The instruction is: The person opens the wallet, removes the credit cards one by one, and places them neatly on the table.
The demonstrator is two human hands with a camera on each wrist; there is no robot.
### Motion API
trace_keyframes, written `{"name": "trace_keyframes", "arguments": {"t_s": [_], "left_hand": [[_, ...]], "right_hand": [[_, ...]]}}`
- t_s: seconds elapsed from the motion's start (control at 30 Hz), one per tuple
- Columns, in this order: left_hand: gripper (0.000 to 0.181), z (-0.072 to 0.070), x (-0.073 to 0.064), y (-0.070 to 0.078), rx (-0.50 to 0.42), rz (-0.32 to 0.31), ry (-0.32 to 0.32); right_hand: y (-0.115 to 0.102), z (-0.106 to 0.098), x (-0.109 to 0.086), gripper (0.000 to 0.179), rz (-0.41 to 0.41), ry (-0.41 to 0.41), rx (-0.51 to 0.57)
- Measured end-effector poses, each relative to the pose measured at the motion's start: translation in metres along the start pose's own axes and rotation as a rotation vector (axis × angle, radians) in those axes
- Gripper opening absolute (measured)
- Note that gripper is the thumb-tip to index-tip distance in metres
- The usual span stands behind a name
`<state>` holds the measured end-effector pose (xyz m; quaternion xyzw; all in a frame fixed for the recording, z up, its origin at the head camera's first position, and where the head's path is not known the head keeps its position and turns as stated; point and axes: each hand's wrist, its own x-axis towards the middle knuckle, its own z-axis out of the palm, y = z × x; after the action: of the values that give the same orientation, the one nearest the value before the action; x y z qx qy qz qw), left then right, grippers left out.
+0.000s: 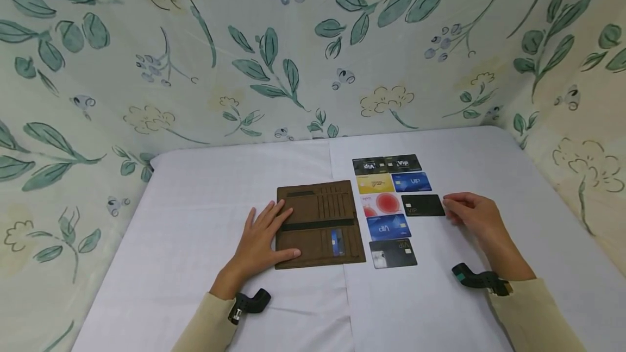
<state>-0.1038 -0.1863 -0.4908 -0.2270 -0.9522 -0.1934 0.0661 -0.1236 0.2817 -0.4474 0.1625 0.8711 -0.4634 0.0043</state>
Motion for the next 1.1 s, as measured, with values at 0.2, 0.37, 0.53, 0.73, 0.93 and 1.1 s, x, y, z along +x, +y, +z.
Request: {"name": "trace_keyframes", "arguments": {"t_s": [0.2, 0.37, 0.53, 0.73, 0.93, 1.1], "left_hand": [[0.096, -0.002, 0.0, 0.0, 0.0, 0.002, 0.001], [0.096, -0.002, 0.001, 0.0, 0.0, 0.002, 0.002], [0.096, -0.001, 0.001, 0.0, -0.001, -0.009, -0.01], [0.096, 0.0, -0.001, 0.0, -0.022, 0.0, 0.002], [0.096, 0.001, -0.001, 0.0, -0.033, 0.018, 0.014], [0.096, -0.001, 0.0, 0.001, -0.033, 0.009, 0.006]], "right_hand": [[-0.005, 0.003, -0.003, 0.05, -0.032, -0.023, 0.003], [-0.014, 0.01, -0.009, 0.046, -0.062, -0.051, -0.01], [-0.009, 0.021, -0.008, 0.047, -0.111, -0.095, -0.023], [-0.034, 0.032, -0.028, 0.038, -0.117, -0.157, 0.03], [-0.047, 0.043, -0.039, 0.033, -0.128, -0.246, 0.082], [-0.053, 0.055, -0.045, 0.032, -0.133, -0.315, 0.13]]}}
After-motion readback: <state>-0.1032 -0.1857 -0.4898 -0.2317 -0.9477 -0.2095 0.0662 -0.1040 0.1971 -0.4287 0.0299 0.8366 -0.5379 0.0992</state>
